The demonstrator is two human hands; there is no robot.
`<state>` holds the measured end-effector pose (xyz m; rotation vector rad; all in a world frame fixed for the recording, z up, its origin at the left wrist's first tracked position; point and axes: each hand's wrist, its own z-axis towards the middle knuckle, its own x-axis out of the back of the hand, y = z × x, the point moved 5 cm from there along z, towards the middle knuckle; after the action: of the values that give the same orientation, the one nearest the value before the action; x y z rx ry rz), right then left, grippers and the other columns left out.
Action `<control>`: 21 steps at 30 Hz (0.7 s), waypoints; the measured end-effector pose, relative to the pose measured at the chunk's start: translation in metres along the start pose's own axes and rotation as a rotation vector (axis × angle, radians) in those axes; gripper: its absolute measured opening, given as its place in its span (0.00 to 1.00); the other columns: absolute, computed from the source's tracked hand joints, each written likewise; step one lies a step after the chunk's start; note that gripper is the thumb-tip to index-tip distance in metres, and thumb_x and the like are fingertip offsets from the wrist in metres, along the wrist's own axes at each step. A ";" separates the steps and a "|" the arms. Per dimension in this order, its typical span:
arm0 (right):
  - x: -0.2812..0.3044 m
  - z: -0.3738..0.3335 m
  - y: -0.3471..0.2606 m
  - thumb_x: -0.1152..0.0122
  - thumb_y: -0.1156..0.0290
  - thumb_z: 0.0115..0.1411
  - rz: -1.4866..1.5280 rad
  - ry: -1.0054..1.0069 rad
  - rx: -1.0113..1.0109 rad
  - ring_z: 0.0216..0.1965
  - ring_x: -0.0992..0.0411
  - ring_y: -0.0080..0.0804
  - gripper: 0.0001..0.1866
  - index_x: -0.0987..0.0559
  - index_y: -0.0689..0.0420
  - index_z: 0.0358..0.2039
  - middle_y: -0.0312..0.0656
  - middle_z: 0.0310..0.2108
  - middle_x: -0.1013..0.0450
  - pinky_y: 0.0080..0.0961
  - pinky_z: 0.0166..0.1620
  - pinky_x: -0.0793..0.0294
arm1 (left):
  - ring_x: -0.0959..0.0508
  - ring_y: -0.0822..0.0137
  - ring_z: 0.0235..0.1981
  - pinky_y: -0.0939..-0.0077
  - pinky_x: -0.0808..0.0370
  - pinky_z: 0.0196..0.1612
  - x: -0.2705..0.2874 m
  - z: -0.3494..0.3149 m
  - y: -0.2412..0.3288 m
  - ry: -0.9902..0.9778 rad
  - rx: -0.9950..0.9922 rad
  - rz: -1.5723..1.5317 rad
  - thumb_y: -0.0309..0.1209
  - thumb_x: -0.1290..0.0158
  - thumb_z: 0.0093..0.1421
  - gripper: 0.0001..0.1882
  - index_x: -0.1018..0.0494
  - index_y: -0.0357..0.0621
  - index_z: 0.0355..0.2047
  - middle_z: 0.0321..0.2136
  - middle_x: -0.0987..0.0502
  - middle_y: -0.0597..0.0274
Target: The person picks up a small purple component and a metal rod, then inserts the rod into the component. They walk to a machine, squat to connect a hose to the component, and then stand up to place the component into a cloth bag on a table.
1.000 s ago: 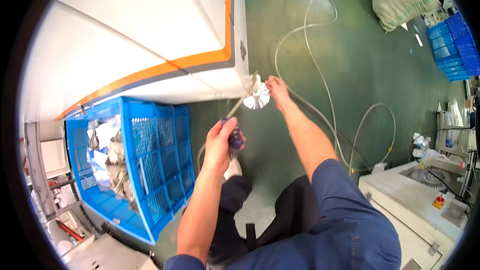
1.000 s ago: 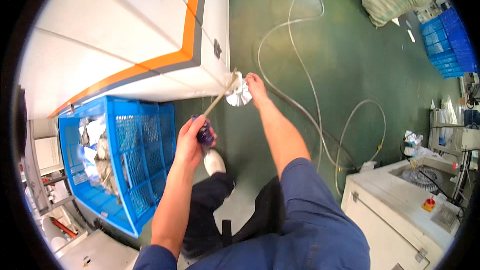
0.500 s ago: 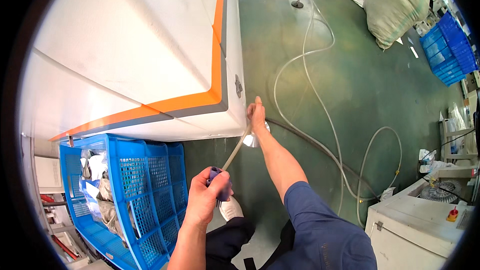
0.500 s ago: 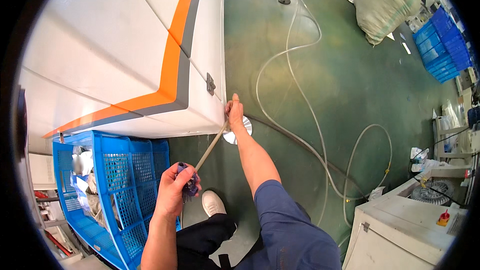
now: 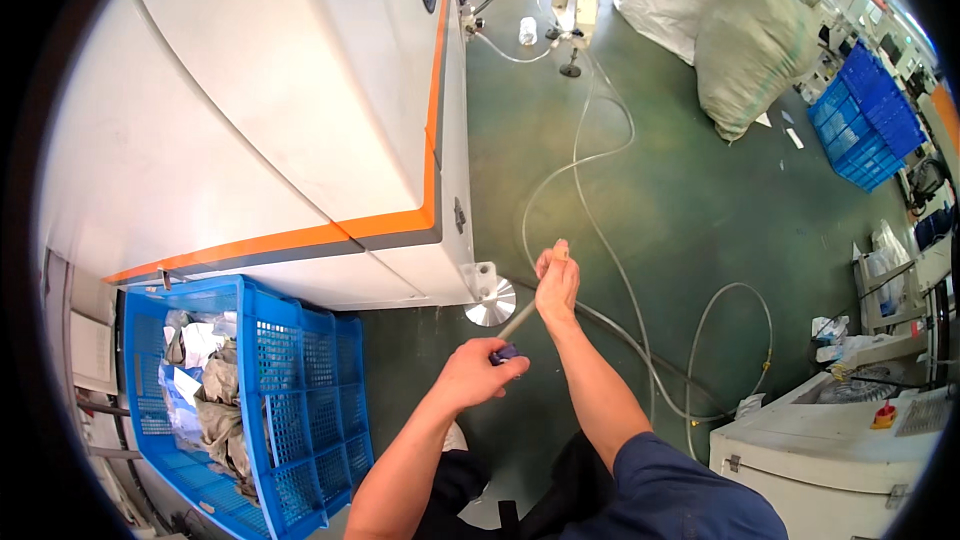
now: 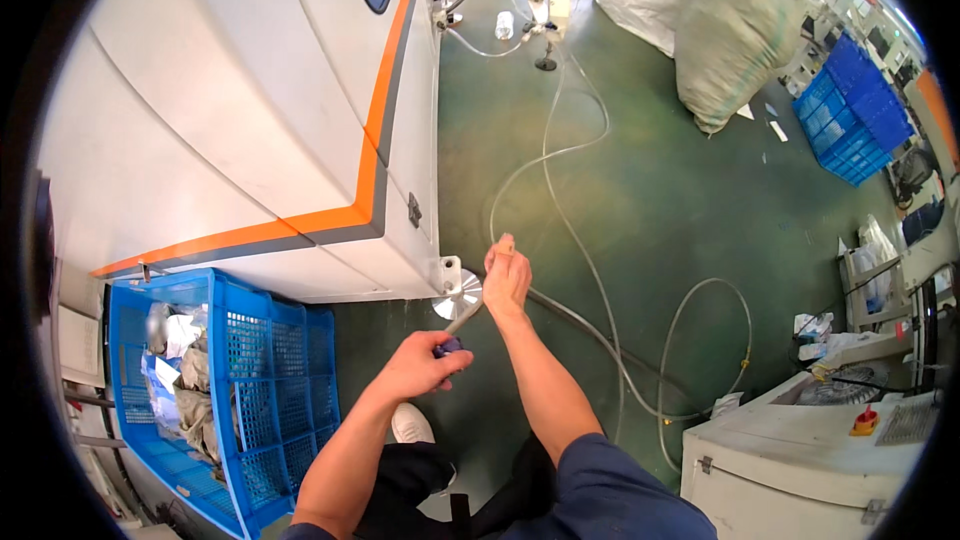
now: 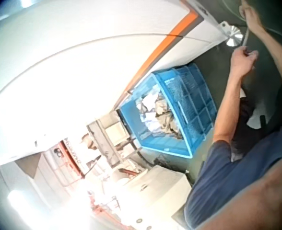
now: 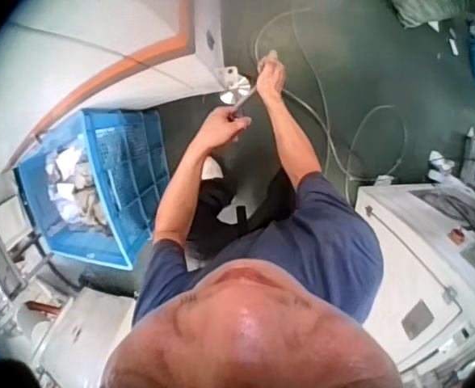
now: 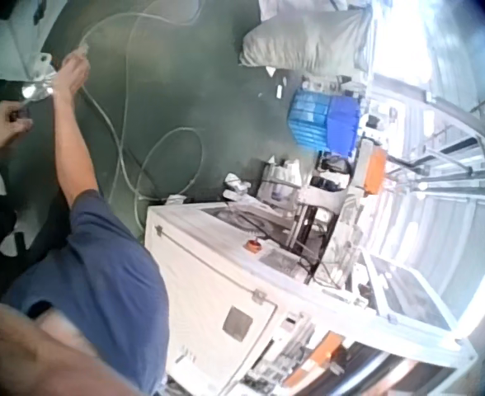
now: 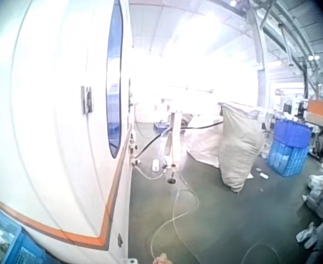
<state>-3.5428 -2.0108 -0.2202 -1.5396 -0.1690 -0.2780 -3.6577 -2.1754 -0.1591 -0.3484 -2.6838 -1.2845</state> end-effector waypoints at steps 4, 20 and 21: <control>0.028 -0.013 0.050 0.71 0.38 0.68 -0.665 -0.315 0.012 0.37 0.24 0.61 0.42 0.18 0.63 0.27 0.57 0.29 0.22 0.48 0.47 0.29 | 0.18 0.64 0.25 0.68 0.21 0.38 -0.018 0.021 -0.001 0.021 0.021 0.531 0.49 0.42 0.51 0.22 0.19 0.45 0.37 0.29 0.18 0.59; 0.157 -0.030 0.239 0.45 0.55 0.62 -1.326 -0.856 -0.442 0.56 0.27 0.44 0.22 0.20 0.55 0.50 0.46 0.54 0.25 0.38 0.56 0.27 | 0.18 0.64 0.23 0.68 0.21 0.35 -0.116 0.000 -0.031 -0.630 -0.035 0.942 0.47 0.41 0.51 0.22 0.19 0.49 0.42 0.26 0.18 0.61; 0.178 -0.029 0.241 0.45 0.55 0.62 -1.326 -0.847 -0.488 0.56 0.27 0.44 0.22 0.20 0.54 0.50 0.46 0.54 0.25 0.38 0.56 0.27 | 0.18 0.64 0.23 0.68 0.21 0.35 -0.122 -0.003 -0.033 -0.663 -0.049 0.919 0.47 0.42 0.51 0.21 0.19 0.49 0.42 0.26 0.18 0.61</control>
<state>-3.3058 -2.0501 -0.4026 -1.7265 -1.9289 -0.7096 -3.5486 -2.2154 -0.2097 -2.0021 -2.3028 -1.0067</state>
